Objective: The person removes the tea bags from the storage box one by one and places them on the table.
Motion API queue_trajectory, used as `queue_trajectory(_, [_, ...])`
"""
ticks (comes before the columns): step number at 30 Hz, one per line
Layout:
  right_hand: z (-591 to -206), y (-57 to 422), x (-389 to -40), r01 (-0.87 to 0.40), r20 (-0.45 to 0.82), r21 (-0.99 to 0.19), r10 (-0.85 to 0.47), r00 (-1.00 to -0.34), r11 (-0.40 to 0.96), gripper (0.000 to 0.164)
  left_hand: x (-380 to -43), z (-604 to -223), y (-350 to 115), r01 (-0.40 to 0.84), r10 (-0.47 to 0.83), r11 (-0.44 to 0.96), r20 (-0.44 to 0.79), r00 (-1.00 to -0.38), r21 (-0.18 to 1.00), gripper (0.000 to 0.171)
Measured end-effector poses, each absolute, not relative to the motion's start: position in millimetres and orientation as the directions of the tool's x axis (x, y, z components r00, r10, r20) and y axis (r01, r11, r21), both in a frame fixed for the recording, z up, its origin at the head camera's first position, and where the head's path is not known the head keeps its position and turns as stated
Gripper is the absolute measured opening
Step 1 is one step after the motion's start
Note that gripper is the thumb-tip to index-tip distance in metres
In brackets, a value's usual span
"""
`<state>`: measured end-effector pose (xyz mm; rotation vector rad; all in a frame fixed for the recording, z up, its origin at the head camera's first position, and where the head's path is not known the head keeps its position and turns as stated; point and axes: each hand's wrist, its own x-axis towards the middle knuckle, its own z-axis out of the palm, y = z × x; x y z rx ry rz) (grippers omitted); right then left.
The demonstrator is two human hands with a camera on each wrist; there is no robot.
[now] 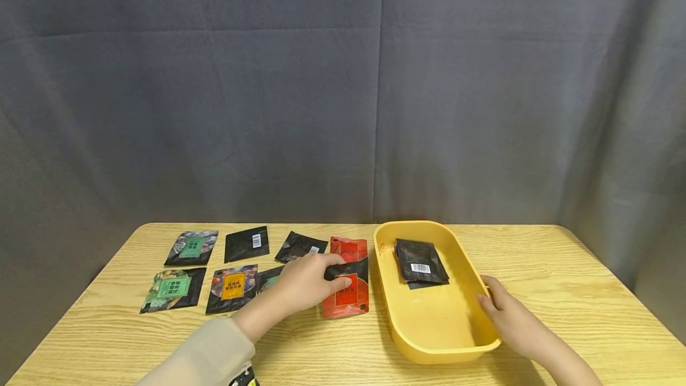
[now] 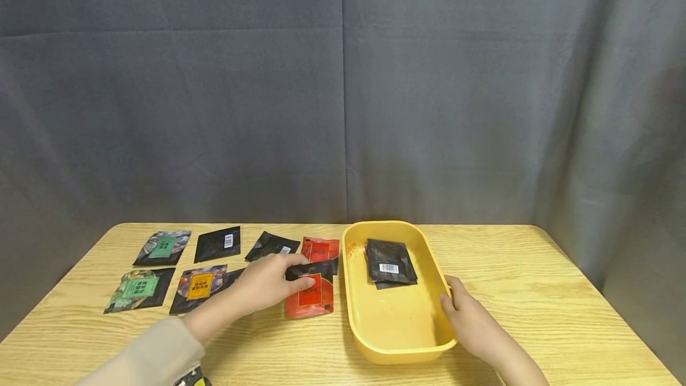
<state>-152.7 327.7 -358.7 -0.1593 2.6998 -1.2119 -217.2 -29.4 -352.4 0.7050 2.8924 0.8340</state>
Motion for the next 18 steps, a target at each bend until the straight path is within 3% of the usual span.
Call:
queue_trajectory(9, [-357.9, 327.2, -153.5, -0.034, -0.110, -0.755, -0.178, -0.978, 0.655, 0.042, -221.9, -360.1, -29.3, 0.405, 0.440, 0.770, 0.050, -0.897, 0.493, 0.049])
queue_trajectory(18, [-358.5, 327.8, -153.8, -0.031, -0.115, -0.739, -0.172, -0.978, 0.673, 0.043, -221.0, -364.1, -26.4, 0.428, 0.456, 0.789, 0.047, -0.889, 0.441, 0.040])
